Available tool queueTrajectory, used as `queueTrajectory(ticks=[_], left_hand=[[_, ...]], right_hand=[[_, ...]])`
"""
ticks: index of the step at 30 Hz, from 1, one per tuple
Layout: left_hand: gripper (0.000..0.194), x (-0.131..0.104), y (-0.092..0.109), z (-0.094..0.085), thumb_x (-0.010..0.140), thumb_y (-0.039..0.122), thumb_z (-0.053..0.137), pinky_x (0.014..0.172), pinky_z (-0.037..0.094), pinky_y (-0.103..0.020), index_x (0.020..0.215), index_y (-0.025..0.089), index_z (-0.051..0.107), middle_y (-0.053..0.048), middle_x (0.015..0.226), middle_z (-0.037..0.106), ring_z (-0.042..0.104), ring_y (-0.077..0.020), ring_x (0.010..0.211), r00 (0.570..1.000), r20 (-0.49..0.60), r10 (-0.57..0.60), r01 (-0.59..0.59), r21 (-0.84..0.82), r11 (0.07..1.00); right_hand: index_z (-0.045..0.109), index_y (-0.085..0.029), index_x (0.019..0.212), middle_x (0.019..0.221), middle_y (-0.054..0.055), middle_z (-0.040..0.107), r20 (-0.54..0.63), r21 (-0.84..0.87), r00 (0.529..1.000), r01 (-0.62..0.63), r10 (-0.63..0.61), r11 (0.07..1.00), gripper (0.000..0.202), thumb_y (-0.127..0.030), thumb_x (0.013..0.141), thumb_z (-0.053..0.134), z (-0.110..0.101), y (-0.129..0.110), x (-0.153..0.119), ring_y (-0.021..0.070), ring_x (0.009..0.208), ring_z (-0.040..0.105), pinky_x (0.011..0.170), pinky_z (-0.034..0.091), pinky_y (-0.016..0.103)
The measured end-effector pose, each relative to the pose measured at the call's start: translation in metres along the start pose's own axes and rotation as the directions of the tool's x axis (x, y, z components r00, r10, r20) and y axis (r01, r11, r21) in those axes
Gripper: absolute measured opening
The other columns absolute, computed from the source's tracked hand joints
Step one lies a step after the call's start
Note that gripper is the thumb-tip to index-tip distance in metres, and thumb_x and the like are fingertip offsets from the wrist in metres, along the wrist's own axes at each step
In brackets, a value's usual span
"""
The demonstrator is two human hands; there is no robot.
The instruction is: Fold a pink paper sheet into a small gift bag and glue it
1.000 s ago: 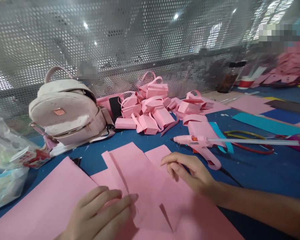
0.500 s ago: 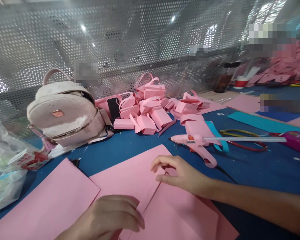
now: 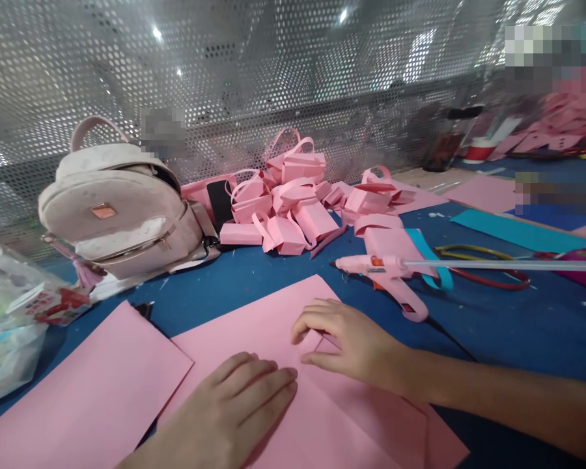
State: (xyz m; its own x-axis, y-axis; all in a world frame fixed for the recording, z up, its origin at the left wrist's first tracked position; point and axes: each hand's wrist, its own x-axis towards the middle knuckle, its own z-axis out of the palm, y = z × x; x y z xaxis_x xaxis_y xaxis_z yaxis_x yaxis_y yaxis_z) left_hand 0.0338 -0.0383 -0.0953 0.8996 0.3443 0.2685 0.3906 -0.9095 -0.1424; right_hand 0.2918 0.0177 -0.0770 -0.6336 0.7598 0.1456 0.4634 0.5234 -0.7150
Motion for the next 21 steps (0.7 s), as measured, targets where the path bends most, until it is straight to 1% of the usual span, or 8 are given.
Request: queueTrajectory(ticks=[3, 5, 7, 9, 13, 16, 20, 21], left_hand=[[0.045, 0.002, 0.002, 0.001, 0.106, 0.025, 0.025, 0.106, 0.042, -0.039, 0.140, 0.012, 0.053, -0.009, 0.146, 0.054, 0.053, -0.0225, 0.122, 1.000, 0.009, -0.012, 0.011, 0.048, 0.999], [0.045, 0.003, 0.002, 0.001, 0.106, 0.026, 0.026, 0.106, 0.042, -0.041, 0.137, 0.013, 0.056, -0.008, 0.148, 0.052, 0.054, -0.0234, 0.121, 1.000, 0.020, -0.006, 0.005, 0.060, 0.998], [0.044, 0.004, 0.002, 0.000, 0.107, 0.024, 0.026, 0.106, 0.041, -0.043, 0.133, 0.014, 0.059, -0.008, 0.147, 0.053, 0.054, -0.0241, 0.120, 1.000, 0.018, 0.000, -0.001, 0.065, 0.998], [0.044, 0.005, 0.002, 0.001, 0.106, 0.023, 0.026, 0.106, 0.040, -0.043, 0.131, 0.014, 0.061, -0.008, 0.145, 0.055, 0.055, -0.0244, 0.118, 1.000, -0.005, -0.002, 0.002, 0.075, 0.997], [0.046, 0.004, 0.002, 0.006, 0.107, 0.021, 0.022, 0.107, 0.037, -0.042, 0.129, 0.015, 0.062, -0.006, 0.142, 0.057, 0.055, -0.0231, 0.117, 1.000, -0.022, -0.003, 0.005, 0.075, 0.997], [0.048, 0.000, 0.001, 0.012, 0.108, 0.024, 0.020, 0.109, 0.036, -0.042, 0.132, 0.015, 0.061, -0.005, 0.143, 0.056, 0.053, -0.0235, 0.120, 0.999, -0.034, -0.029, 0.030, 0.040, 0.999], [0.052, -0.005, -0.002, 0.017, 0.108, 0.039, 0.020, 0.108, 0.038, -0.040, 0.141, 0.015, 0.053, -0.006, 0.144, 0.055, 0.050, -0.0239, 0.123, 1.000, -0.006, -0.030, 0.030, 0.008, 1.000], [0.054, -0.006, -0.003, 0.017, 0.107, 0.042, 0.020, 0.108, 0.038, -0.040, 0.142, 0.016, 0.052, -0.005, 0.144, 0.055, 0.049, -0.0240, 0.124, 1.000, -0.004, -0.031, 0.031, 0.009, 0.999]], right_hand=[[0.068, -0.022, 0.093, 0.090, -0.001, 0.068, -0.036, 0.044, 0.998, -0.040, 0.041, 0.998, 0.021, -0.011, 0.076, 0.075, 0.002, -0.002, -0.002, 0.0163, 0.083, 0.060, 0.077, 0.044, 0.028], [0.069, -0.021, 0.092, 0.085, -0.001, 0.066, -0.055, 0.067, 0.996, -0.068, 0.072, 0.995, 0.018, -0.010, 0.077, 0.073, 0.004, -0.003, -0.004, 0.0148, 0.078, 0.059, 0.073, 0.044, 0.027], [0.069, -0.021, 0.088, 0.083, -0.001, 0.066, -0.063, 0.073, 0.994, -0.083, 0.088, 0.994, 0.014, -0.011, 0.078, 0.073, 0.005, -0.002, -0.005, 0.0144, 0.076, 0.058, 0.073, 0.044, 0.027], [0.070, -0.021, 0.083, 0.081, -0.002, 0.068, -0.067, 0.059, 0.995, -0.065, 0.069, 0.996, 0.011, -0.012, 0.079, 0.073, 0.005, -0.001, -0.005, 0.0147, 0.078, 0.059, 0.073, 0.043, 0.026], [0.069, -0.021, 0.080, 0.080, -0.002, 0.070, -0.045, 0.025, 0.998, 0.042, -0.041, 0.999, 0.008, -0.015, 0.084, 0.072, 0.004, 0.001, -0.005, 0.0152, 0.082, 0.060, 0.073, 0.042, 0.026], [0.068, -0.020, 0.085, 0.084, -0.002, 0.070, -0.021, 0.030, 0.998, 0.064, -0.063, 0.998, 0.006, -0.015, 0.086, 0.071, 0.003, 0.000, -0.006, 0.0146, 0.082, 0.060, 0.074, 0.042, 0.026], [0.066, -0.021, 0.102, 0.100, -0.002, 0.071, 0.013, 0.078, 0.996, 0.081, -0.083, 0.994, 0.024, -0.017, 0.081, 0.078, 0.001, 0.002, -0.007, 0.0155, 0.094, 0.061, 0.083, 0.042, 0.026], [0.066, -0.021, 0.103, 0.101, -0.002, 0.070, 0.021, 0.086, 0.995, 0.093, -0.095, 0.992, 0.025, -0.018, 0.081, 0.078, 0.001, 0.003, -0.006, 0.0156, 0.095, 0.061, 0.084, 0.042, 0.026]])
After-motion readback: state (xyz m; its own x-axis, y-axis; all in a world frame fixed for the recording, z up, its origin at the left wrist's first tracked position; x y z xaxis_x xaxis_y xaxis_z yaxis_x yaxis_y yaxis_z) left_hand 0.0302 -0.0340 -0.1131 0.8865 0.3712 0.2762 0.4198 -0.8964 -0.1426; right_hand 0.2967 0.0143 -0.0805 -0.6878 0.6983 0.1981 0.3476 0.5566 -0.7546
